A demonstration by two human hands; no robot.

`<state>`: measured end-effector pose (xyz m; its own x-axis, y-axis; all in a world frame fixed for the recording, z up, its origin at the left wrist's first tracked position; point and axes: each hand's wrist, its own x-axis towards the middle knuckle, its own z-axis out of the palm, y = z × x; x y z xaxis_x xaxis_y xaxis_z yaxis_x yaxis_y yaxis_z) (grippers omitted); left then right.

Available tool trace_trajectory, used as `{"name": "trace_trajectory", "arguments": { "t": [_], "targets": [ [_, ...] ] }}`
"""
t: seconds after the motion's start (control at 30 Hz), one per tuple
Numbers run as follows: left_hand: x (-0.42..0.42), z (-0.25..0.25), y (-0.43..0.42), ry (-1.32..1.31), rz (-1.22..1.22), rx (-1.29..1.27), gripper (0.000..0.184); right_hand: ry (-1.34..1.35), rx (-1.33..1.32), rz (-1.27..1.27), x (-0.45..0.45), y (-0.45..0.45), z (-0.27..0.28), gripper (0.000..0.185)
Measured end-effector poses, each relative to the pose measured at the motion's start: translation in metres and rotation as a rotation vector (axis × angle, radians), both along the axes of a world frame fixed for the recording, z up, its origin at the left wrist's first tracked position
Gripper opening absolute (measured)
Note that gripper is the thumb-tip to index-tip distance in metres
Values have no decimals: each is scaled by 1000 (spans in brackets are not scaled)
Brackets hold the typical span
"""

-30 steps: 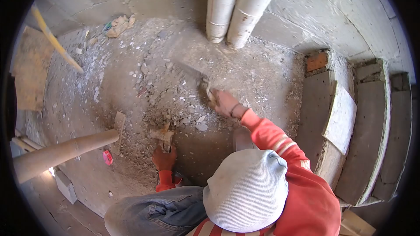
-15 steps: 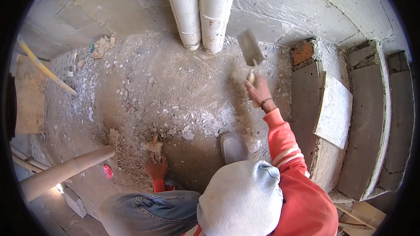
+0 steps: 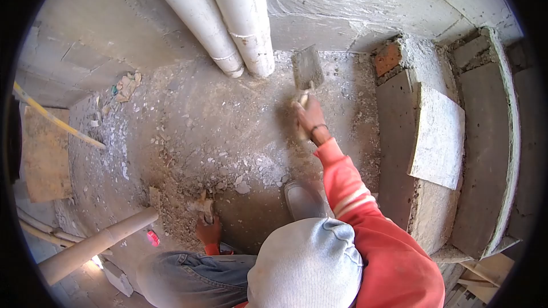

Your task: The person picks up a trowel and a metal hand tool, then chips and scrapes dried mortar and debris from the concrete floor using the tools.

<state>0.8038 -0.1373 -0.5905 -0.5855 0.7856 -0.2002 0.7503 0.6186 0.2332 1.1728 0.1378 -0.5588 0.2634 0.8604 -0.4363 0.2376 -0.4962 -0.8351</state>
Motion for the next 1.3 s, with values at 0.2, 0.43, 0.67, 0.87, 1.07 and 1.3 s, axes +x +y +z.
{"name": "trace_trajectory", "arguments": {
  "t": [0.2,0.43,0.67,0.87,1.07,1.3],
  "targets": [
    [-9,-25,-13,129,-25,-1,67,-611,98,-187,79,-88,-11,40],
    [-13,-25,-10,118,-11,-66,73,-756,54,-41,135,-134,-42,39],
    [-7,-14,-7,88,-10,-17,68,-942,-208,-22,165,-85,-66,40],
    [-12,-21,-11,106,-38,29,65,-778,-36,-92,153,-77,-23,44],
    [-10,-18,-10,80,-4,16,69,-835,4,-65,166,-34,-26,37],
    [-9,-17,-9,84,20,-15,71,214,81,-159,175,-16,10,12]
  ]
}}
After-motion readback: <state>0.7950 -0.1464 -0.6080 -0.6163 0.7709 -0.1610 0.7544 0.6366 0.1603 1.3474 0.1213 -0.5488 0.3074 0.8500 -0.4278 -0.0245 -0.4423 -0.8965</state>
